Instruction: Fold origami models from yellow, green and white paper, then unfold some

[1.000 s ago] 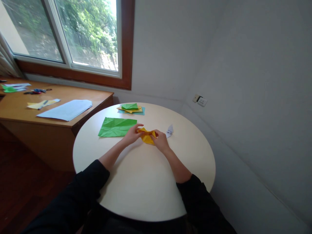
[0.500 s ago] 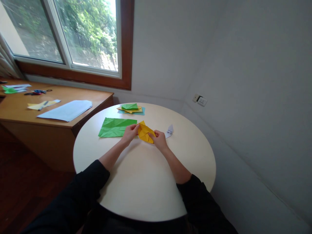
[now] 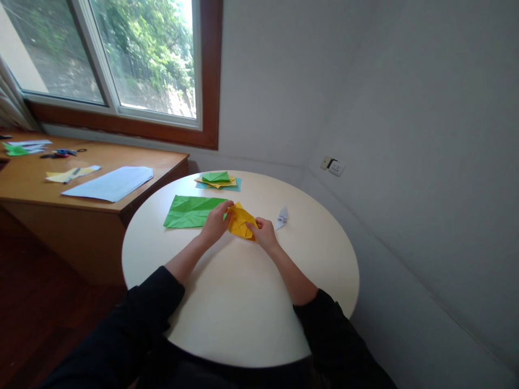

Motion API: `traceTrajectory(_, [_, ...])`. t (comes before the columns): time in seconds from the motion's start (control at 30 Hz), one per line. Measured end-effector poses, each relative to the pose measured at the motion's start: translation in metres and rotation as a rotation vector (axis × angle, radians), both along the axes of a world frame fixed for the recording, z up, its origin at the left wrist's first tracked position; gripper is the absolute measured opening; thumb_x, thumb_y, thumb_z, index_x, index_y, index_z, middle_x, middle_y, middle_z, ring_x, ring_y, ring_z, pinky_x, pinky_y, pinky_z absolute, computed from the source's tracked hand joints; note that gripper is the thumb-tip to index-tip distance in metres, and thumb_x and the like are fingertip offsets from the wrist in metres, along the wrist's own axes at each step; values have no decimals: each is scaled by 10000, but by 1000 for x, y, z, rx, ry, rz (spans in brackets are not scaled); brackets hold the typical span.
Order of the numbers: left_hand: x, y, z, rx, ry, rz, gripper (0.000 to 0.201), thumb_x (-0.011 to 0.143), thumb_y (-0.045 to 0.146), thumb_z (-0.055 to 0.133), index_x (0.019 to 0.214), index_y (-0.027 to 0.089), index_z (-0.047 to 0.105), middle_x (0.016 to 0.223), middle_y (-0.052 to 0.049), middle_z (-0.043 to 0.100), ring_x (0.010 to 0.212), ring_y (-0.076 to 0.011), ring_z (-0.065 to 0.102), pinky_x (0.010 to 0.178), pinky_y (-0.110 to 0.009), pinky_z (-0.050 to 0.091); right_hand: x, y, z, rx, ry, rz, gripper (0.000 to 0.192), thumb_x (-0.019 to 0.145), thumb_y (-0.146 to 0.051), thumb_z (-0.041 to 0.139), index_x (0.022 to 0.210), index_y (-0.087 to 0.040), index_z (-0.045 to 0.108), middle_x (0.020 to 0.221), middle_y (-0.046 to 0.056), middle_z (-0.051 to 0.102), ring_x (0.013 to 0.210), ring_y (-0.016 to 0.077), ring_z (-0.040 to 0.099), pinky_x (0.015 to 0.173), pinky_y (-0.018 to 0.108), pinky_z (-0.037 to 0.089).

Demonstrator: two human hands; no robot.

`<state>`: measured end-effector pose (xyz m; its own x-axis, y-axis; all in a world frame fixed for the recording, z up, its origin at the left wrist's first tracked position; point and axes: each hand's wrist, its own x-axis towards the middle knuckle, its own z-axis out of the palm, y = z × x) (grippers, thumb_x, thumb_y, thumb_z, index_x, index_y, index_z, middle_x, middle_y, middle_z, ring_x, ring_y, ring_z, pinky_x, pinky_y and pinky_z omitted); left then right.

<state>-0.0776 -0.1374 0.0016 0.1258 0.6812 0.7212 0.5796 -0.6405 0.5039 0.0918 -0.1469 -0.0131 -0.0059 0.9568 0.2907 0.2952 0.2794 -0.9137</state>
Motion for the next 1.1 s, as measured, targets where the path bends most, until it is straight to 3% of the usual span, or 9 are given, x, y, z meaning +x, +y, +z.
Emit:
traceTrajectory(0.2, [-3,-1,2,41,146,-8,249,786,83,429,947,182,591,1106,-85,552,943,-169,576,831,-316,480,1,-1,0,17,-20,10,337,629,-480,590,541,-181,464,510,-35,450,505,99,416,444,212,281])
traceTrajectory(0.33, [-4,1,0,22,211,12,253,767,61,437,906,168,620,1173,-105,497,910,-167,575,822,-326,491,2,-2,0,43,-52,12,337,633,-476,586,533,-183,455,500,-36,451,500,99,421,441,211,283])
traceTrajectory(0.67, [-5,3,-1,-12,263,20,151,749,87,485,784,158,614,1158,-111,500,956,-194,554,846,-371,481,2,-3,-2,27,-82,53,250,655,-406,550,576,-183,469,538,-36,480,500,98,432,467,213,327])
traceTrajectory(1.1, [-9,5,0,-3,231,-76,120,762,126,511,727,163,620,1166,-104,494,1027,-213,516,904,-415,440,7,1,-2,57,-171,-58,205,665,-357,518,567,-185,466,547,-43,469,535,101,415,484,210,308])
